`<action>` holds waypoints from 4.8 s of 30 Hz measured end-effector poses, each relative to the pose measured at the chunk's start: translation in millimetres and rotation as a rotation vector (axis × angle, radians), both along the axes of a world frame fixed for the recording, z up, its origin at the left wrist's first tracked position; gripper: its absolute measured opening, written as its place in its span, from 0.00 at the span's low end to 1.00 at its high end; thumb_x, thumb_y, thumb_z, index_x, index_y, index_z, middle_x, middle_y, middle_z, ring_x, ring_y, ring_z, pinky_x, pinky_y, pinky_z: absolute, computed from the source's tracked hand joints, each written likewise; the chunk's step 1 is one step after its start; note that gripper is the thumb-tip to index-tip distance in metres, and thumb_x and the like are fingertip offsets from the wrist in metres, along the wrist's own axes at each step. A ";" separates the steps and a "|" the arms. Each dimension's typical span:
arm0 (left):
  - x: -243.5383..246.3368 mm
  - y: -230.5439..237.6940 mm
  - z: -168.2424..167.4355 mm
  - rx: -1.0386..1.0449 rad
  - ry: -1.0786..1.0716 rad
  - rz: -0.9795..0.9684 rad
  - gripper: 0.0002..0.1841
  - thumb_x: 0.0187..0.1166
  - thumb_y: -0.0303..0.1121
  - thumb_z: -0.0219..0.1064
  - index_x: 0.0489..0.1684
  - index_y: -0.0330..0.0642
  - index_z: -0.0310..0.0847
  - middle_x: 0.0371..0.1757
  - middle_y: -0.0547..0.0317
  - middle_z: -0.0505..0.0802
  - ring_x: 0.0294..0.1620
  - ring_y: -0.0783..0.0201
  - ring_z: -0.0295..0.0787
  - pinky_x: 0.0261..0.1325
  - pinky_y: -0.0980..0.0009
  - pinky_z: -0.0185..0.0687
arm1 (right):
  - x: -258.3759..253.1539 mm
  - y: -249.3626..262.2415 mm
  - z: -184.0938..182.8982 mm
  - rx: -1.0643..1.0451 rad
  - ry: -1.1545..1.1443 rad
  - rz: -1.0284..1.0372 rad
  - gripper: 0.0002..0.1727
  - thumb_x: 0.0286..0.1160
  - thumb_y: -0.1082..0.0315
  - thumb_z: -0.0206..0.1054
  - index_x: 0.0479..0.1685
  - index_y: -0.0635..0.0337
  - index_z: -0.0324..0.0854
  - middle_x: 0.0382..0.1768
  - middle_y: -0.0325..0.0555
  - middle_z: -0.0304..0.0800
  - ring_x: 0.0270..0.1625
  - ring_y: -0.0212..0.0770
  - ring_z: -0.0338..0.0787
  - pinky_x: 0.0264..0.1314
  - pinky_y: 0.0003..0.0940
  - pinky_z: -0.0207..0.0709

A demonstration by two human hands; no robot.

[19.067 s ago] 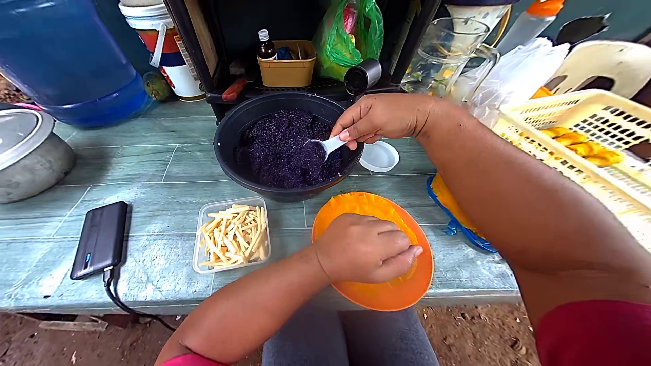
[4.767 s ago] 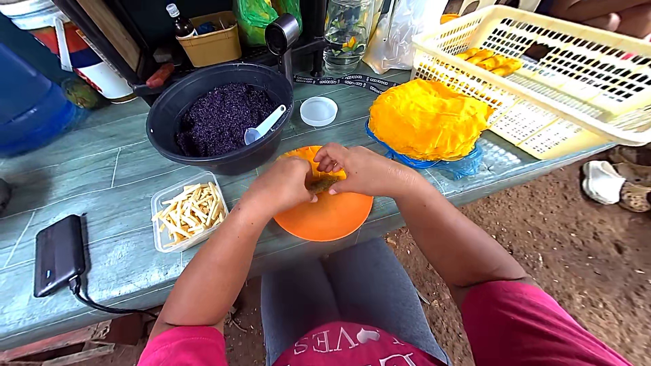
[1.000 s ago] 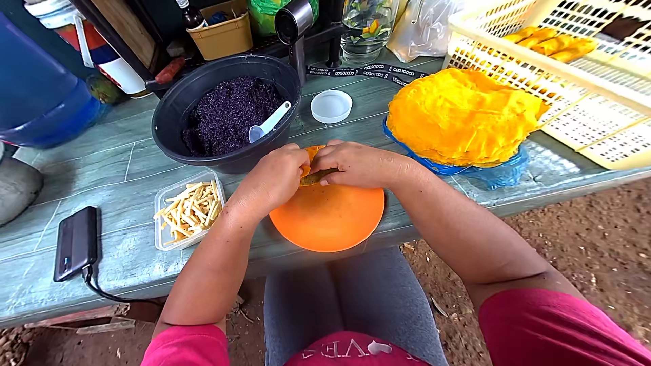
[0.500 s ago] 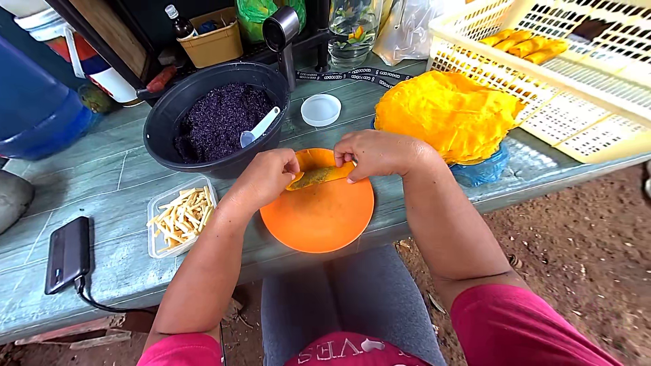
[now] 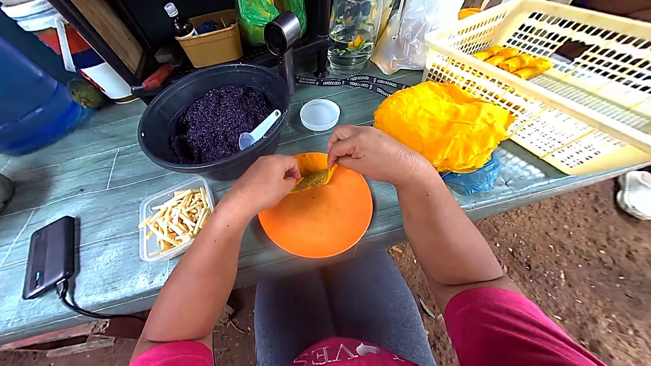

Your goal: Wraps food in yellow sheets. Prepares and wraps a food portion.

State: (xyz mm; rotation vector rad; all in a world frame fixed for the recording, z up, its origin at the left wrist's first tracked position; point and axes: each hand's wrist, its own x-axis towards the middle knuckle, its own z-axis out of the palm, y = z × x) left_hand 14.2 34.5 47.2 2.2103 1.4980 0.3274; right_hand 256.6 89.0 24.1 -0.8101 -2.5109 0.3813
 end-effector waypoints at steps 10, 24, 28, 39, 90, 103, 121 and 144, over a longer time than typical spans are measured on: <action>0.7 1.5 1.5 -0.024 -0.002 0.038 0.04 0.79 0.23 0.70 0.46 0.36 0.88 0.54 0.48 0.90 0.53 0.57 0.90 0.61 0.57 0.87 | -17.9 -0.3 -10.4 -0.106 0.047 0.106 0.10 0.76 0.80 0.65 0.41 0.60 0.93 0.45 0.47 0.91 0.48 0.39 0.90 0.56 0.35 0.84; -2.7 2.1 0.7 0.008 0.027 -0.029 0.03 0.79 0.23 0.70 0.40 0.34 0.90 0.49 0.48 0.91 0.51 0.57 0.90 0.59 0.57 0.85 | -12.2 -5.0 5.9 -0.391 -0.079 -0.179 0.10 0.71 0.62 0.79 0.39 0.59 0.89 0.30 0.44 0.89 0.33 0.39 0.87 0.42 0.43 0.81; -2.6 2.4 0.0 0.010 0.029 -0.042 0.03 0.79 0.23 0.70 0.41 0.35 0.90 0.49 0.48 0.91 0.51 0.56 0.90 0.60 0.57 0.85 | -11.3 -7.0 7.7 -0.393 -0.013 -0.222 0.04 0.75 0.67 0.76 0.36 0.56 0.89 0.30 0.42 0.89 0.33 0.37 0.86 0.42 0.41 0.80; -3.6 1.8 0.0 0.024 0.049 -0.071 0.04 0.80 0.24 0.69 0.40 0.36 0.90 0.48 0.50 0.92 0.52 0.58 0.90 0.60 0.59 0.85 | -8.4 -6.5 9.1 -0.484 -0.101 -0.017 0.10 0.72 0.73 0.75 0.50 0.56 0.87 0.44 0.44 0.92 0.49 0.38 0.90 0.54 0.42 0.83; -5.2 5.2 -2.0 -0.012 0.156 -0.081 0.11 0.71 0.26 0.79 0.49 0.36 0.88 0.51 0.46 0.88 0.52 0.52 0.87 0.58 0.55 0.84 | -15.3 -1.4 -4.4 -0.226 -0.172 -0.053 0.10 0.66 0.68 0.81 0.43 0.62 0.93 0.43 0.50 0.90 0.43 0.44 0.89 0.51 0.42 0.85; -15.9 2.2 4.2 -0.097 0.069 -0.174 0.05 0.77 0.26 0.74 0.44 0.39 0.92 0.49 0.52 0.91 0.50 0.61 0.88 0.56 0.63 0.85 | -9.3 -3.5 -3.2 -0.290 -0.202 0.076 0.08 0.71 0.65 0.77 0.40 0.59 0.94 0.43 0.46 0.88 0.43 0.39 0.86 0.49 0.37 0.82; -9.2 3.0 8.9 -0.187 -0.040 0.047 0.20 0.67 0.20 0.80 0.57 0.36 0.81 0.52 0.47 0.92 0.50 0.56 0.93 0.58 0.58 0.90 | -13.6 -4.0 -1.2 -0.327 -0.168 0.013 0.15 0.74 0.67 0.76 0.58 0.59 0.87 0.39 0.45 0.90 0.41 0.40 0.88 0.50 0.41 0.84; -10.7 4.3 7.1 -0.068 0.067 -0.091 0.07 0.79 0.25 0.72 0.50 0.36 0.92 0.55 0.46 0.90 0.56 0.54 0.88 0.64 0.57 0.83 | -29.7 71.6 49.7 -0.129 -0.334 -0.361 0.22 0.82 0.80 0.51 0.66 0.63 0.87 0.68 0.64 0.86 0.77 0.64 0.79 0.80 0.66 0.65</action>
